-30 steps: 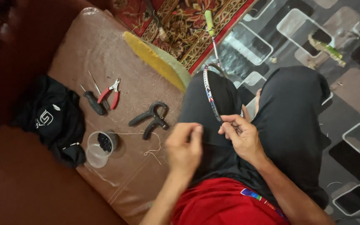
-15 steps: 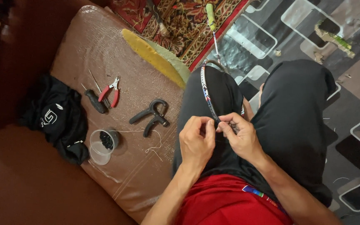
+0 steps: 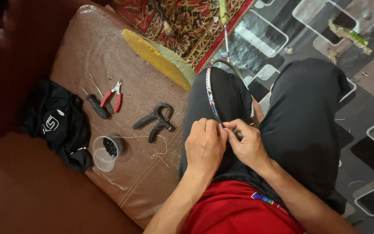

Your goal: Manually threading and tensioning strings on a badminton racket frame using pliers and an awl.

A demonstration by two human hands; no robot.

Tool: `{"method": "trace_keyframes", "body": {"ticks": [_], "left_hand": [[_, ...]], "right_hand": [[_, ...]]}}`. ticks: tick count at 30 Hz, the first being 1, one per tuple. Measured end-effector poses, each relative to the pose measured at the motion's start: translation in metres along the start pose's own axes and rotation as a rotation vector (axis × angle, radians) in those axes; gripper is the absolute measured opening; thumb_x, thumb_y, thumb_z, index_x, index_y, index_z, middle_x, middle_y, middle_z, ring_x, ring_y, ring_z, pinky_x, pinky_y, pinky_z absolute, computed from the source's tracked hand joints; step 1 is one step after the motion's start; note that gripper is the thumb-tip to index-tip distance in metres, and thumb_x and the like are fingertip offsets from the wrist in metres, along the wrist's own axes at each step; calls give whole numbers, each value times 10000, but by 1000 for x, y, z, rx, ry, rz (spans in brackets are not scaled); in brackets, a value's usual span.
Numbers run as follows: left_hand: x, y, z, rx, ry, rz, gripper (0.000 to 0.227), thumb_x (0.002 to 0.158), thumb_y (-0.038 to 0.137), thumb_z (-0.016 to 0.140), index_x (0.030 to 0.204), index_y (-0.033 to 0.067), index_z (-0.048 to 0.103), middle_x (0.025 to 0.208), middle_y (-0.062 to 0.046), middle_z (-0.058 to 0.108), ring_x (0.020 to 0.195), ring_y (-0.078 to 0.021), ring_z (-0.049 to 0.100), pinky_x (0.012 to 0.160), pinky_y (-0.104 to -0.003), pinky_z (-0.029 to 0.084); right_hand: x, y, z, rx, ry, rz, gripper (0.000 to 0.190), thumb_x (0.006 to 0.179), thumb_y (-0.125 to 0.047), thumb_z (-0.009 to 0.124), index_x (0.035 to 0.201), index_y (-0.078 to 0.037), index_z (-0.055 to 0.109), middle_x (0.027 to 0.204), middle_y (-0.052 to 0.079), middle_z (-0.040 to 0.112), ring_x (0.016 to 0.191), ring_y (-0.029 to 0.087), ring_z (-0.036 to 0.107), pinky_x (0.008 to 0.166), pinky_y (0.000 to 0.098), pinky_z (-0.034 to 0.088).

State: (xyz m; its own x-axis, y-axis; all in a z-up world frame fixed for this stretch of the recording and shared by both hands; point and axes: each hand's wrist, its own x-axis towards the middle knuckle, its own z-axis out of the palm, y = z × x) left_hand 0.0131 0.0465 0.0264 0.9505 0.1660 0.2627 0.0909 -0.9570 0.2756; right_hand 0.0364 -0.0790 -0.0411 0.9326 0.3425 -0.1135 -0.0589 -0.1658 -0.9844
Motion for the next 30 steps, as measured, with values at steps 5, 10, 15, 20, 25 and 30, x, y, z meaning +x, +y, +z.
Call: {"method": "trace_keyframes", "body": {"ticks": [5, 10, 15, 20, 25, 30], "left_hand": [[-3, -1, 2, 50, -104, -11, 130, 864, 128, 618, 750, 77, 581, 660, -56, 458, 593, -256, 558, 491, -339, 468], [6, 0, -15, -317, -210, -298, 122, 909, 149, 628, 835, 88, 703, 650, -67, 594, 591, -232, 646, 517, -335, 524], [4, -10, -12, -962, -322, -854, 199, 916, 65, 654, 1027, -66, 754, 806, -244, 747, 691, -217, 718, 612, -313, 635], [2, -17, 0, -1047, -338, -935, 154, 904, 78, 710, 956, -53, 772, 820, -219, 756, 711, -220, 736, 628, -312, 653], [9, -13, -4, -962, -360, -936, 132, 900, 98, 721, 904, -17, 786, 743, -176, 743, 638, -191, 715, 601, -300, 643], [15, -10, -7, -872, -393, -928, 126, 895, 120, 728, 859, 22, 798, 673, -129, 735, 582, -159, 703, 579, -280, 619]], "right_hand": [[1, -4, 0, -97, 13, -46, 102, 906, -57, 675, 976, -58, 749, 735, 127, 730, 669, 280, 717, 603, 367, 566], [2, -9, 0, -2, 52, -8, 67, 909, -82, 694, 942, -54, 745, 687, 82, 741, 644, 222, 729, 603, 323, 573], [2, -11, 3, 26, 70, 13, 60, 908, -91, 700, 922, -46, 737, 676, 74, 748, 654, 218, 741, 600, 319, 575], [5, -19, 0, 17, 67, 28, 81, 914, -100, 700, 880, -38, 738, 664, 77, 750, 650, 237, 745, 600, 337, 589], [6, -17, -2, 32, 57, 56, 91, 917, -106, 694, 861, -47, 733, 660, 77, 749, 653, 245, 747, 590, 350, 588], [6, -17, -2, 65, 56, 79, 94, 920, -85, 689, 851, -32, 726, 658, 83, 747, 649, 235, 751, 598, 345, 590]]}}
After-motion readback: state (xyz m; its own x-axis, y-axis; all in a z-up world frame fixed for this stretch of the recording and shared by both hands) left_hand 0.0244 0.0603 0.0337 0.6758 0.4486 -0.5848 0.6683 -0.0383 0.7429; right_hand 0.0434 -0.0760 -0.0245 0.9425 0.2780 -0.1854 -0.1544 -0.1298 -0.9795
